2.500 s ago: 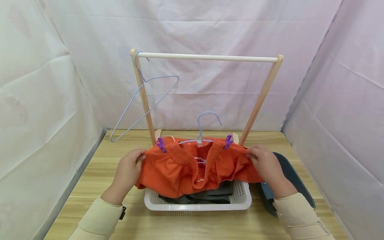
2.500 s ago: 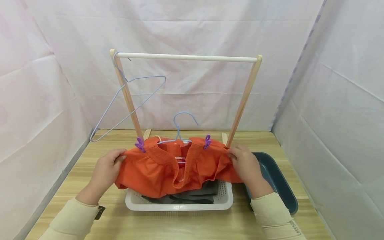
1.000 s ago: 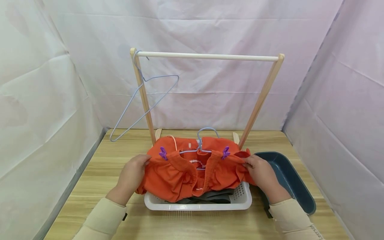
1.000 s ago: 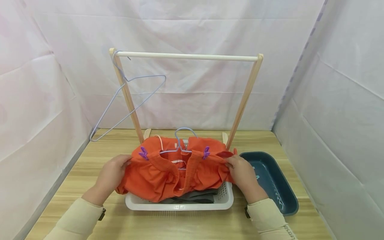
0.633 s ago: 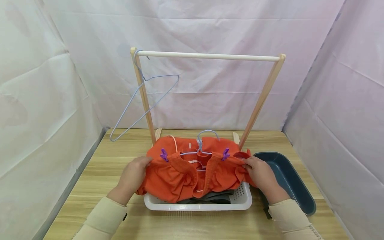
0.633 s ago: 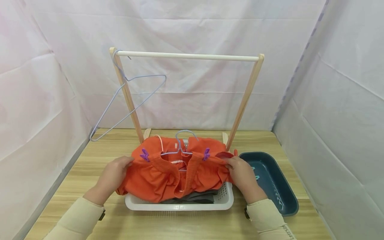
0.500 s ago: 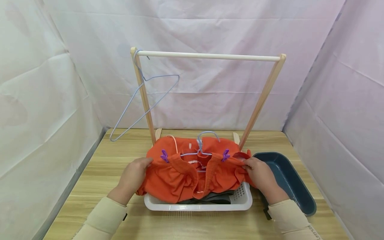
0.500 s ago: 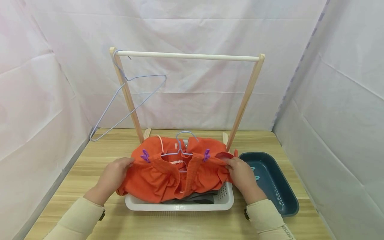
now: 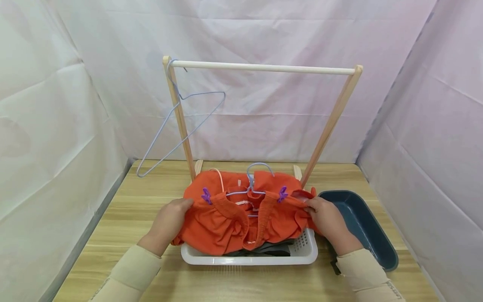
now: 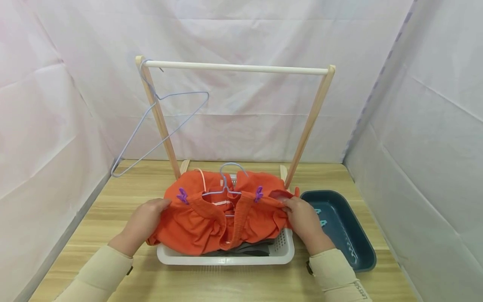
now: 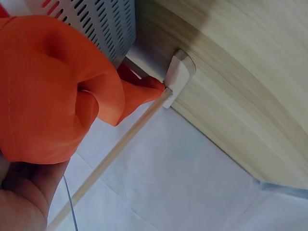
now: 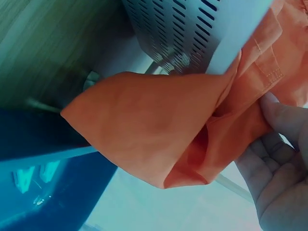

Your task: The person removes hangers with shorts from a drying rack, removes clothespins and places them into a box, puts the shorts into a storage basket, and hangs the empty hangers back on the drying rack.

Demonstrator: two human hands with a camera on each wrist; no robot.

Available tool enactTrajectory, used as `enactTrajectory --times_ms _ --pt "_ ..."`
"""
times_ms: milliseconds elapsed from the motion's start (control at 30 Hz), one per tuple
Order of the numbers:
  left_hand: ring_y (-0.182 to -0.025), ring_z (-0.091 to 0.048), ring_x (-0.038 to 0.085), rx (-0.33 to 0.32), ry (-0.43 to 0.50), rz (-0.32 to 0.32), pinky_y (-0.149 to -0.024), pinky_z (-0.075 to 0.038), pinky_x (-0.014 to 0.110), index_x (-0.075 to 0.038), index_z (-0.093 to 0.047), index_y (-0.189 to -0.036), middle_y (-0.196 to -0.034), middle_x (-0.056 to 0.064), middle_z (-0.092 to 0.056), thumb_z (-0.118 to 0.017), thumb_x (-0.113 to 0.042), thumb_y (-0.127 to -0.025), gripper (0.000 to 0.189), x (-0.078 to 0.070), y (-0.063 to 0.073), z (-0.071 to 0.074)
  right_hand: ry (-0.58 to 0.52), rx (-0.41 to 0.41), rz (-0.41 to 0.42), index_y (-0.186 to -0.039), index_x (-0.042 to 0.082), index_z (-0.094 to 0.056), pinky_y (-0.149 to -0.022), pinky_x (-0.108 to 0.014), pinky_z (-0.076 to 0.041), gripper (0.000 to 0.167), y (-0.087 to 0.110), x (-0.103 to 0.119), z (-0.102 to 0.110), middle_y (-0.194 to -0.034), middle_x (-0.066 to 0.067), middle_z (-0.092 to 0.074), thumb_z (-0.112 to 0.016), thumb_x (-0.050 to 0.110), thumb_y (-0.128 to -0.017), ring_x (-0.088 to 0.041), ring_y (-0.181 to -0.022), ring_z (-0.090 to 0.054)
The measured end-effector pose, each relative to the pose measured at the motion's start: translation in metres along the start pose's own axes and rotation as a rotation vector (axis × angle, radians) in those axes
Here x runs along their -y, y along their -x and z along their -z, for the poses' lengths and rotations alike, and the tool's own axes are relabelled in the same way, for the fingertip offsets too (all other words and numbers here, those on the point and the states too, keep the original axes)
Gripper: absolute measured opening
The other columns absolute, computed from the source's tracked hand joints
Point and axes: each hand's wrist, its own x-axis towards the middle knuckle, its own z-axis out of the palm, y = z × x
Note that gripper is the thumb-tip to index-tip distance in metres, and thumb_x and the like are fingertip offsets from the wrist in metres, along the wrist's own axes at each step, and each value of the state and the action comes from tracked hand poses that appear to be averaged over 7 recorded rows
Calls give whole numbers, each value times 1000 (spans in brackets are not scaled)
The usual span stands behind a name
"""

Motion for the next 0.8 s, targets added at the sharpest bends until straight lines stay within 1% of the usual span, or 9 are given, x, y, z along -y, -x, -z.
enactTrajectory --times_ms 100,200,267,400,500,600,700,800 --pt "-85 -67 32 16 -21 -3 -75 -57 45 -1 -68 -102 -92 15 -69 -57 13 -86 24 0 0 0 -3 44 -24 -108 4 -71 -85 -52 -53 21 0 3 3 -101 -14 -66 -69 6 -87 -30 -89 -61" --pt "-83 -67 30 25 -50 -12 -72 -57 43 -1 -67 -102 -89 14 -69 -59 13 -85 23 -2 0 0 -11 85 -46 -118 3 -66 -85 -52 -53 30 1 7 5 -108 -17 -65 -68 11 -89 -32 -94 -60" --pt "-80 -66 29 25 -70 -20 -69 -58 42 -2 -67 -100 -87 14 -68 -60 13 -84 23 -3 0 1 -30 96 -54 -125 3 -62 -85 -53 -53 38 3 11 7 -114 -18 -62 -68 14 -89 -33 -97 -59" --pt "-73 -65 27 9 -118 -44 -62 -58 39 -3 -66 -96 -80 13 -66 -63 13 -83 21 -4 1 0 -102 60 -28 -132 3 -55 -88 -56 -50 49 5 24 11 -120 -19 -60 -70 19 -89 -37 -108 -57" --pt "-69 -63 25 3 -142 -52 -60 -57 37 -3 -65 -94 -76 11 -64 -65 13 -82 20 -4 1 -1 -152 -8 17 -135 1 -52 -94 -59 -45 55 5 34 14 -123 -20 -60 -72 19 -88 -41 -117 -53" --pt "-69 -63 24 5 -155 -56 -60 -57 37 -3 -65 -94 -76 11 -64 -66 13 -82 20 -4 1 -2 -197 -60 50 -136 0 -52 -99 -59 -41 54 4 42 16 -123 -21 -60 -71 18 -88 -41 -117 -54" --pt "-70 -63 25 8 -158 -58 -61 -57 37 -2 -65 -95 -77 11 -64 -66 13 -82 20 -4 1 -3 -255 -58 57 -136 0 -51 -98 -55 -44 53 1 49 17 -125 -21 -60 -70 17 -89 -38 -115 -58" --pt "-71 -64 25 15 -157 -53 -62 -58 38 -2 -65 -97 -79 11 -65 -66 12 -82 20 -4 1 -3 -317 -21 65 -137 -1 -50 -96 -51 -47 52 -2 54 16 -123 -19 -61 -67 16 -91 -34 -113 -60"
